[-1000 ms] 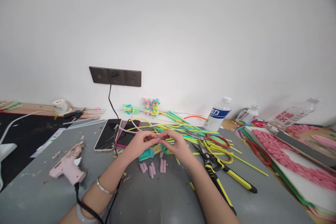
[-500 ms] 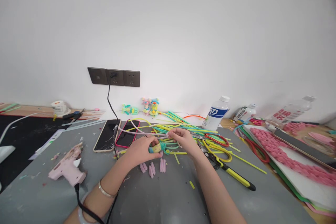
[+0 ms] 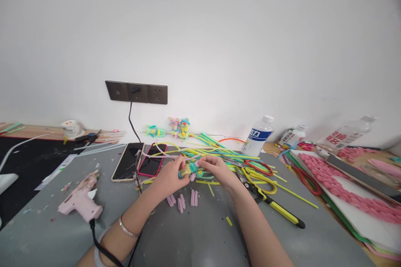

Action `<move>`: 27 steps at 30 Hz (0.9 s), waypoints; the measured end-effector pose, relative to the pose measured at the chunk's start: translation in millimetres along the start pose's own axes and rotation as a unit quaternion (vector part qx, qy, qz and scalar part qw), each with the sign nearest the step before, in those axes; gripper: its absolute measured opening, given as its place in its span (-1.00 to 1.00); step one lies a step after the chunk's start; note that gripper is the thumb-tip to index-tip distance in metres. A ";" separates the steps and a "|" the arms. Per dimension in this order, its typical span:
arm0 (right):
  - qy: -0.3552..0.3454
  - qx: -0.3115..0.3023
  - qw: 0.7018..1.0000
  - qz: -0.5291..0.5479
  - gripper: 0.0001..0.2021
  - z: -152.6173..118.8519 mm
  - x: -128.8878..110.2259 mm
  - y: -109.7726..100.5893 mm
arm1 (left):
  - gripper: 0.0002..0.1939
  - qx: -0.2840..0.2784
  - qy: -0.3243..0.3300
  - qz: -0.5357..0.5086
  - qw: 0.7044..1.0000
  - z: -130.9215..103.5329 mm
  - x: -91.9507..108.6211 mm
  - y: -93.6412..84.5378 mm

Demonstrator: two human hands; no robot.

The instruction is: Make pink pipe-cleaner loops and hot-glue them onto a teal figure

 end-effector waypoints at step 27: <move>-0.085 0.075 0.993 -0.044 -0.67 9.9 18.1 11.4 | -0.75 0.082 0.052 0.013 0.995 1.2 -2.8 5.0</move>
Point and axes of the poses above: each hand's wrist, its own z-axis towards the middle knuckle, its own y-axis out of the palm, x = y × z, the point moved 2 cm from there along z, towards the middle knuckle, and after that the axes turned 6 degrees about -x, right-handed, at the moved point
